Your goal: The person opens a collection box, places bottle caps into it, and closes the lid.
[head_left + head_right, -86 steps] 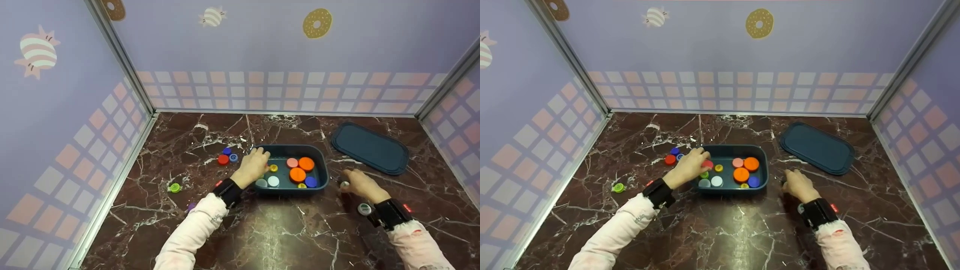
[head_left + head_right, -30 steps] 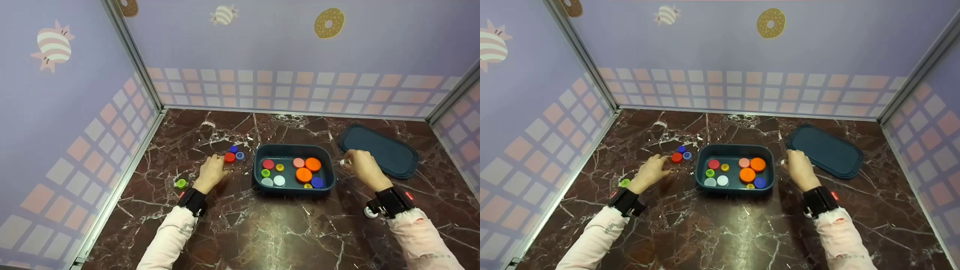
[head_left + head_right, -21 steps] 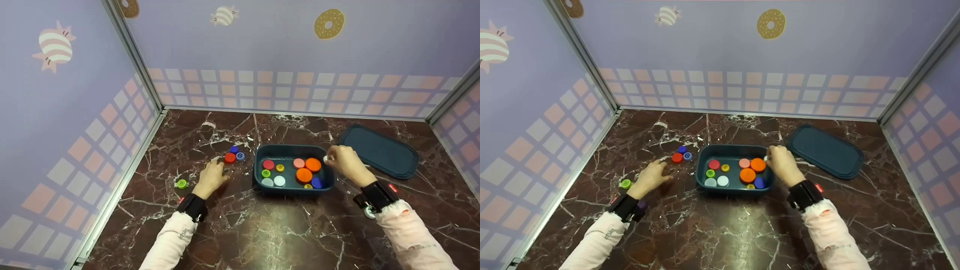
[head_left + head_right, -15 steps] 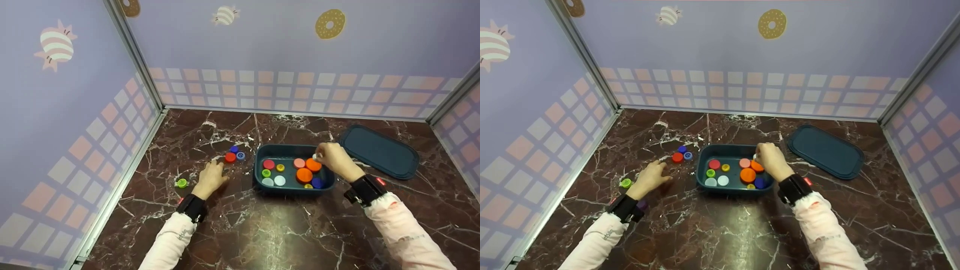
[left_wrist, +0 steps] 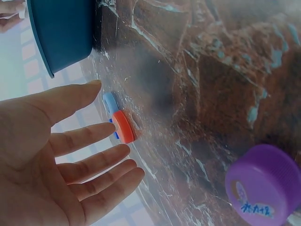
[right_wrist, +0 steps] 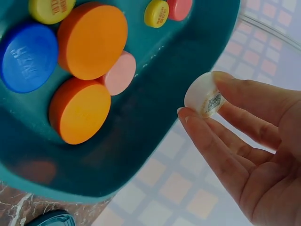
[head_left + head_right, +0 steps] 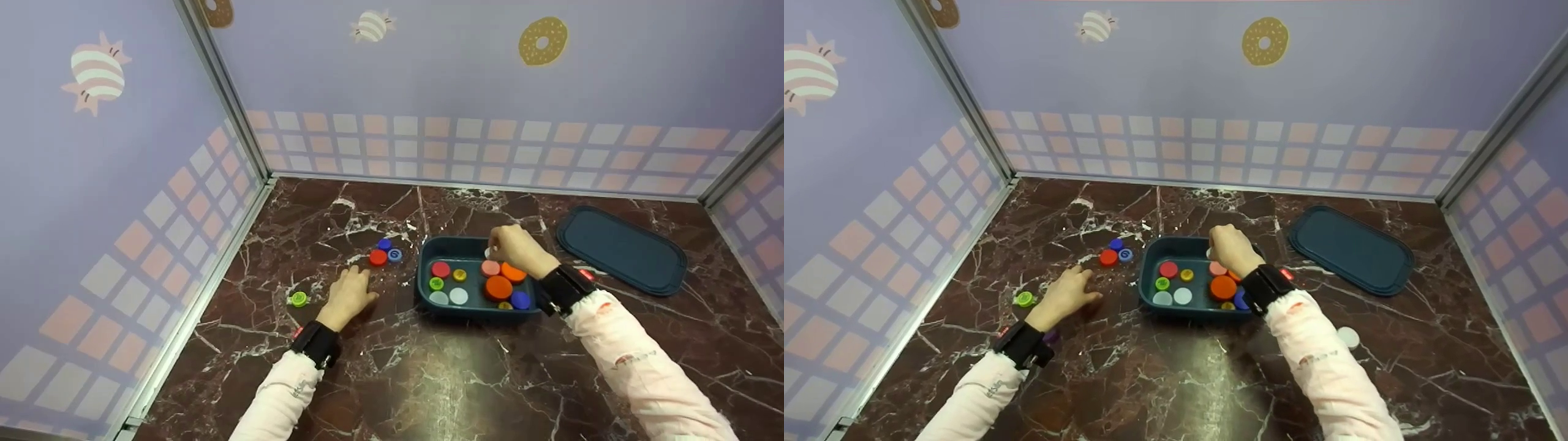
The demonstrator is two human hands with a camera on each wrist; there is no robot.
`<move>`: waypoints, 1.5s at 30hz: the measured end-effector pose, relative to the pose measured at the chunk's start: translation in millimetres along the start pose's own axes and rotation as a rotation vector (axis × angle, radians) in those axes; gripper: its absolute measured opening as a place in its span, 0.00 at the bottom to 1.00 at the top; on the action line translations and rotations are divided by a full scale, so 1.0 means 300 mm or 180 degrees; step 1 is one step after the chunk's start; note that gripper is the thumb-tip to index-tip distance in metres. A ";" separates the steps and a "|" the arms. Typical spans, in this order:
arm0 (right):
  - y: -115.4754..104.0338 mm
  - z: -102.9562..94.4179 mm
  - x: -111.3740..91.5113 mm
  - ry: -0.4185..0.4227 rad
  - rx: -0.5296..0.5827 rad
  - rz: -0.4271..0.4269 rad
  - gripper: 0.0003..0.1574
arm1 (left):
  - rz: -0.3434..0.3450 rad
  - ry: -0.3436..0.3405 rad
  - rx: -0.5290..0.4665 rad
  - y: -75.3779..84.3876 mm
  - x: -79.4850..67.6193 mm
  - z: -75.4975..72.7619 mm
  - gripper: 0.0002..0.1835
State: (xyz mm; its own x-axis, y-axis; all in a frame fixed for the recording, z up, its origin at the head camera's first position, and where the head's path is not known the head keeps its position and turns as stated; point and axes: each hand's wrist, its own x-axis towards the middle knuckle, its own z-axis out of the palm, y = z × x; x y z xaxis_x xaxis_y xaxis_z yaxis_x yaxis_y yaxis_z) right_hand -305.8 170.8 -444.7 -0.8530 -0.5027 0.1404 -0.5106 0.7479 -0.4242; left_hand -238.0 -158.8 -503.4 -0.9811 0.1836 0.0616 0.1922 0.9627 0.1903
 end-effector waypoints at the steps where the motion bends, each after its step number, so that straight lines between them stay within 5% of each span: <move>1: -0.004 0.003 0.007 -0.0016 -0.0001 0.0004 0.04 | -0.0009 -0.0002 0.0009 0.001 -0.001 0.000 0.25; 23: -0.017 0.108 0.112 -0.0463 -0.0278 0.0345 0.06 | -0.0007 -0.0138 0.0046 0.001 -0.047 -0.001 0.24; 35: -0.040 0.137 0.117 -0.0593 -0.0412 0.0495 0.14 | 0.0087 0.0036 -0.0008 -0.025 -0.072 -0.002 0.21; 45: -0.036 0.119 0.107 -0.0374 -0.0319 0.0526 0.12 | -0.0039 0.0021 0.0015 -0.040 -0.067 -0.009 0.23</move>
State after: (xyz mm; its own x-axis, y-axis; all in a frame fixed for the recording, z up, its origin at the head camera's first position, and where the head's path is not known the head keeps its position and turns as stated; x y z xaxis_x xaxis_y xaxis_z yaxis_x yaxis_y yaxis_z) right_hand -323.7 131.3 -467.5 -0.9105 -0.4123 -0.0313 -0.3781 0.8607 -0.3409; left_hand -220.4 -174.6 -504.2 -0.9832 0.1704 0.0657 0.1799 0.9658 0.1865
